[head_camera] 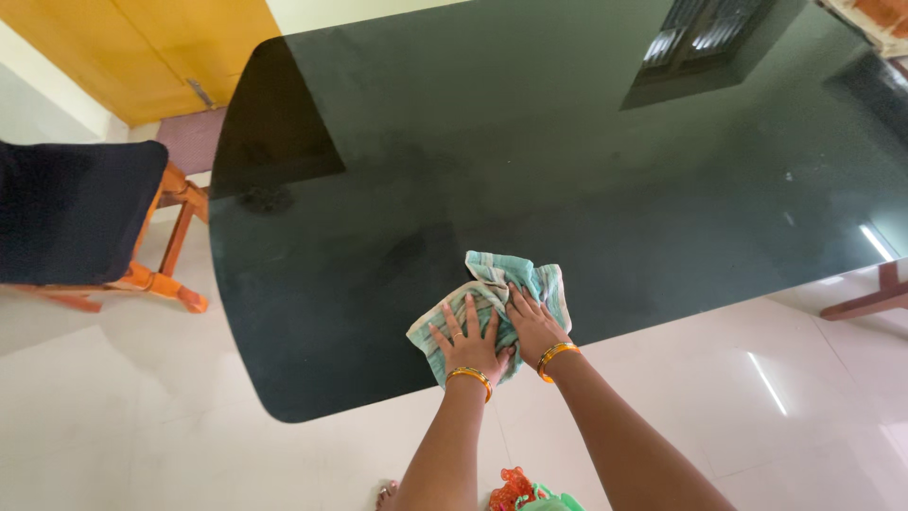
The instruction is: The person wrings out a cloth in a sink, carries it to a table, and wipes the dark glass surface of the table using both hands.
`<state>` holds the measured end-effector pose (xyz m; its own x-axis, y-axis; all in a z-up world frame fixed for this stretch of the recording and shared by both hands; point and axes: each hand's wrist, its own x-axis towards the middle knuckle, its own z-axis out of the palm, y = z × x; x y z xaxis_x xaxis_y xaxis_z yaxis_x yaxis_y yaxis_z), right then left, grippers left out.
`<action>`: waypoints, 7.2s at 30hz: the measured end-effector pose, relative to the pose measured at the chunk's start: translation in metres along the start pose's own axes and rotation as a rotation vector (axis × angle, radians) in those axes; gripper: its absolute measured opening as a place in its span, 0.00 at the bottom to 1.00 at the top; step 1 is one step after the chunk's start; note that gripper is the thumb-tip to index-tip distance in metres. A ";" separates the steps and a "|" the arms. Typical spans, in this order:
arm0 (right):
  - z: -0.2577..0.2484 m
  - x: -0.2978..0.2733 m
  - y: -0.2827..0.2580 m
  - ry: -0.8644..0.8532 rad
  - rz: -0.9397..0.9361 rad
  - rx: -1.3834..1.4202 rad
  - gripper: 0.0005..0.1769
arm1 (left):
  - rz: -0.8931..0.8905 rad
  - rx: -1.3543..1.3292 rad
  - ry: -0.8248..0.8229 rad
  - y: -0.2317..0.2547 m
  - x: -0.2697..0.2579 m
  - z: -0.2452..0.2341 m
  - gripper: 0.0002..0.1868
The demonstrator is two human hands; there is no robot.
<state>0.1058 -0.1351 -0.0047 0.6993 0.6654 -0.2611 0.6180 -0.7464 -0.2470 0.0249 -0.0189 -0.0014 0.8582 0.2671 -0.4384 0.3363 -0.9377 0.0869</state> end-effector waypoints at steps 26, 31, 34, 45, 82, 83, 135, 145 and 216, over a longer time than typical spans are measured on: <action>-0.012 -0.032 0.095 0.069 0.182 0.003 0.38 | 0.232 0.059 0.052 0.090 0.033 -0.011 0.43; -0.009 -0.028 0.092 0.084 0.219 0.011 0.39 | 0.249 0.069 0.011 0.087 0.039 -0.016 0.44; -0.002 -0.023 0.097 0.133 0.208 -0.021 0.38 | 0.268 0.080 0.026 0.087 0.045 -0.018 0.44; -0.026 0.000 0.107 0.079 0.229 -0.040 0.40 | 0.300 0.073 -0.014 0.092 0.069 -0.041 0.44; -0.050 0.023 0.135 0.083 0.241 -0.024 0.44 | 0.369 0.143 0.030 0.107 0.114 -0.060 0.46; -0.050 0.023 0.137 0.067 0.235 -0.042 0.44 | 0.367 0.150 0.032 0.108 0.113 -0.060 0.47; -0.052 -0.089 0.322 -0.061 0.305 -0.083 0.34 | 0.413 0.077 0.041 0.309 0.083 -0.009 0.37; -0.048 -0.084 0.325 -0.039 0.323 -0.100 0.29 | 0.394 -0.018 0.044 0.310 0.081 -0.015 0.31; -0.069 0.141 0.034 0.052 -0.365 -0.262 0.17 | -0.105 -0.144 0.333 -0.105 0.162 -0.090 0.15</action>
<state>0.2504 -0.0679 0.0149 0.4311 0.8893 -0.1523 0.8932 -0.4446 -0.0676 0.1635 0.1429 -0.0013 0.8874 0.4396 -0.1388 0.4596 -0.8671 0.1924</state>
